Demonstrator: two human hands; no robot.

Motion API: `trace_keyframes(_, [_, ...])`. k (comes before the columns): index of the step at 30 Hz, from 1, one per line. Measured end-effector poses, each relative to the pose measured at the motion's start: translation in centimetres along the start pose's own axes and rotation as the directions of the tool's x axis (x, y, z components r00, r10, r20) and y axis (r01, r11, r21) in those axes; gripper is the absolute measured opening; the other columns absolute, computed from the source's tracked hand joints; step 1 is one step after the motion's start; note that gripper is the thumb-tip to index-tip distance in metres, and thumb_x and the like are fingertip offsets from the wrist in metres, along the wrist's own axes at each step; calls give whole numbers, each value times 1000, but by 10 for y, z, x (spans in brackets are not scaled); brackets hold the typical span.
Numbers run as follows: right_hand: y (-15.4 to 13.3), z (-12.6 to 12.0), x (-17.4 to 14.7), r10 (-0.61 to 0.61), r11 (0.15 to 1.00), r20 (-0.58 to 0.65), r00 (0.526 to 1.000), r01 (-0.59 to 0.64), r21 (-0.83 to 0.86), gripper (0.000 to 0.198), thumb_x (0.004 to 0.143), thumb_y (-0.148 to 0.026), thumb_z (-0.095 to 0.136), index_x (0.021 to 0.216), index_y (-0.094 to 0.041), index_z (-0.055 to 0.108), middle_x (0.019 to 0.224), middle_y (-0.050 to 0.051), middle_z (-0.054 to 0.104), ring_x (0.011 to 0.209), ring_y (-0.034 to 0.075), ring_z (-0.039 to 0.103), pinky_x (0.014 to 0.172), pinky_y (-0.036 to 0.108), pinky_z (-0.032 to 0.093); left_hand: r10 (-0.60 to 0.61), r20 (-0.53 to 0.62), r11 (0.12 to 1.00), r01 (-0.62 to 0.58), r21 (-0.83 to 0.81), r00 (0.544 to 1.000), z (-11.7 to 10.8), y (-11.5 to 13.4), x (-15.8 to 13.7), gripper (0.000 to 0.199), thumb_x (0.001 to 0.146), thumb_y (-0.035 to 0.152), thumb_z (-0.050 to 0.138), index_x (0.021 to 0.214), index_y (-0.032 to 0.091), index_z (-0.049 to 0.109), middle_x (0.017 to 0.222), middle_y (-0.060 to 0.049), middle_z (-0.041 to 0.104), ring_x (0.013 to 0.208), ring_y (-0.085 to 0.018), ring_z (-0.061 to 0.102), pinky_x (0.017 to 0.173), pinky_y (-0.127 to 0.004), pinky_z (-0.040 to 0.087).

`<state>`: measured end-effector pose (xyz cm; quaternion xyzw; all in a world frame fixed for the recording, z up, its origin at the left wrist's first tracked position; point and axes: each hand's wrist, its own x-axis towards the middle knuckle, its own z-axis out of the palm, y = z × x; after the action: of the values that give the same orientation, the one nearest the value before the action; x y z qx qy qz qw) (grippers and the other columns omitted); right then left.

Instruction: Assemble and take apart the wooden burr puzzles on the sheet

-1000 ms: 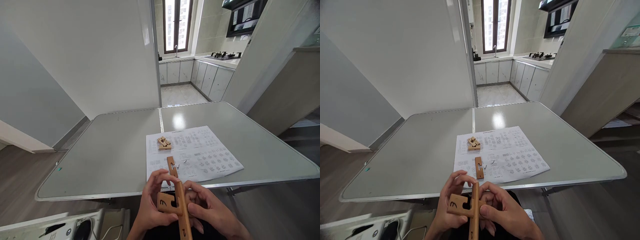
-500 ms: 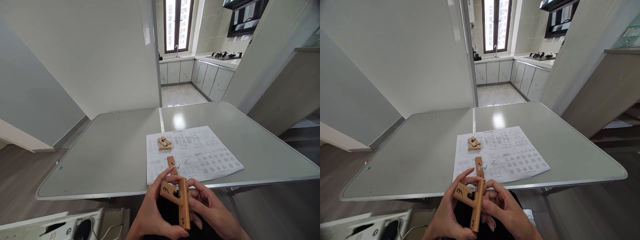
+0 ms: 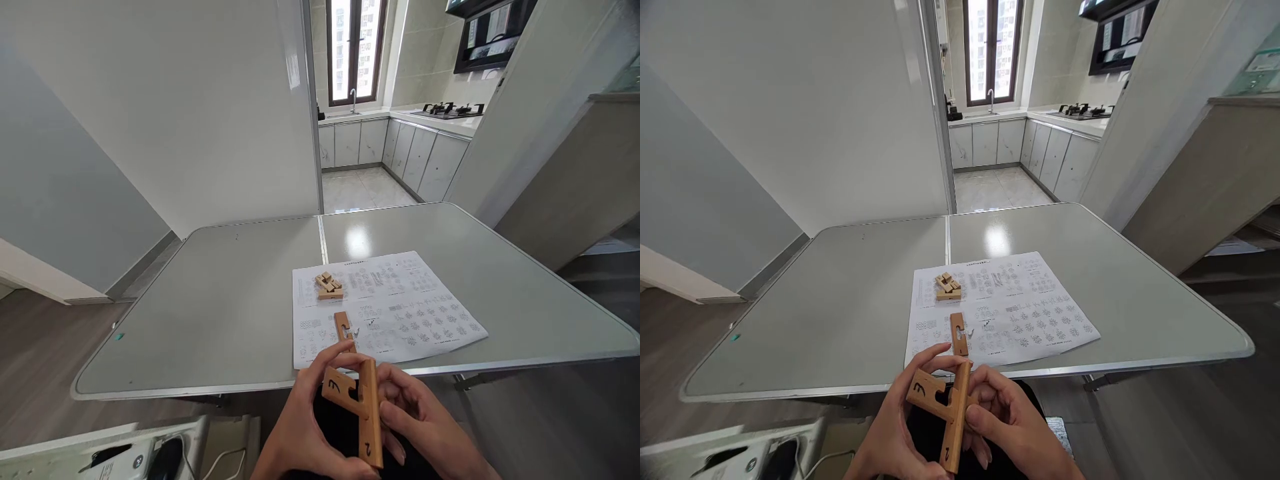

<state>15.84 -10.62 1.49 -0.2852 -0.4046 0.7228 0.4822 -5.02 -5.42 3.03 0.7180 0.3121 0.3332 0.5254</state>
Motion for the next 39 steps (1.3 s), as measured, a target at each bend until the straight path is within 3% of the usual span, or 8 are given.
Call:
trace_keyframes(6, [-2, 0, -3, 5, 1000, 17, 1000, -5, -15, 31, 100, -47, 68, 107, -18, 61, 72, -2, 64, 48, 5, 52, 48, 16, 41, 60, 15, 995, -58, -81, 998, 1, -2, 0, 117, 55, 58, 94, 155, 33, 38, 140, -11, 64, 129, -40, 61, 121, -59, 33])
trace_keyframes(21, [-4, -10, 1, 17, 995, -24, 1000, -19, -103, 32, 101, -49, 65, 111, -19, 62, 73, -1, 65, 55, 9, 54, 54, 21, 45, 112, 54, 993, -109, -43, 992, -4, -2, 9, 117, 64, 70, 88, 159, 34, 28, 149, -13, 56, 137, -40, 53, 122, -59, 32])
trace_keyframes(23, [-7, -19, 5, 11, 981, -72, 997, -25, -193, 32, 101, -50, 63, 111, -20, 61, 75, -1, 66, 58, 10, 56, 59, 24, 48, 108, 41, 994, -108, -5, 993, -8, -7, 13, 116, 66, 77, 81, 159, 32, 28, 154, -13, 51, 143, -41, 48, 123, -58, 32])
trace_keyframes(25, [-8, -33, 10, -11, 943, -145, 989, -38, -330, 32, 103, -51, 60, 113, -21, 61, 83, 2, 68, 66, 13, 59, 66, 27, 50, 65, 4, 995, -65, 77, 998, -13, -13, 17, 101, 78, 77, 72, 159, 32, 31, 155, -13, 50, 142, -39, 48, 121, -57, 37])
trace_keyframes(27, [-7, -49, 15, -69, 876, -207, 976, -40, -481, 32, 103, -52, 58, 112, -21, 62, 88, 3, 69, 72, 16, 62, 69, 29, 51, -5, -52, 973, 17, 230, 999, -19, -19, 22, 76, 92, 63, 66, 155, 34, 37, 154, -11, 52, 138, -35, 53, 117, -55, 43])
trace_keyframes(29, [-6, -65, 20, -131, 792, -250, 959, -50, -608, 32, 103, -52, 56, 110, -21, 63, 83, 2, 67, 76, 18, 63, 72, 31, 52, -31, -84, 912, 62, 405, 996, -25, -24, 29, 64, 94, 46, 69, 151, 35, 42, 153, -9, 52, 138, -33, 53, 115, -55, 45])
trace_keyframes(33, [-9, -83, 29, -244, 691, -264, 933, -23, -722, 34, 103, -53, 53, 111, -22, 64, 82, 3, 69, 73, 20, 64, 70, 33, 52, 26, 1, 818, -22, 575, 1000, -29, -32, 42, 81, 84, 37, 82, 152, 34, 40, 153, -9, 51, 142, -34, 49, 118, -57, 43])
trace_keyframes(39, [-10, -87, 33, -304, 662, -267, 914, 1, -749, 36, 102, -56, 53, 108, -22, 64, 83, 3, 70, 73, 20, 66, 73, 35, 55, 45, 73, 798, -80, 597, 996, -25, -44, 58, 103, 73, 45, 90, 157, 31, 33, 154, -12, 50, 142, -39, 47, 117, -60, 43])
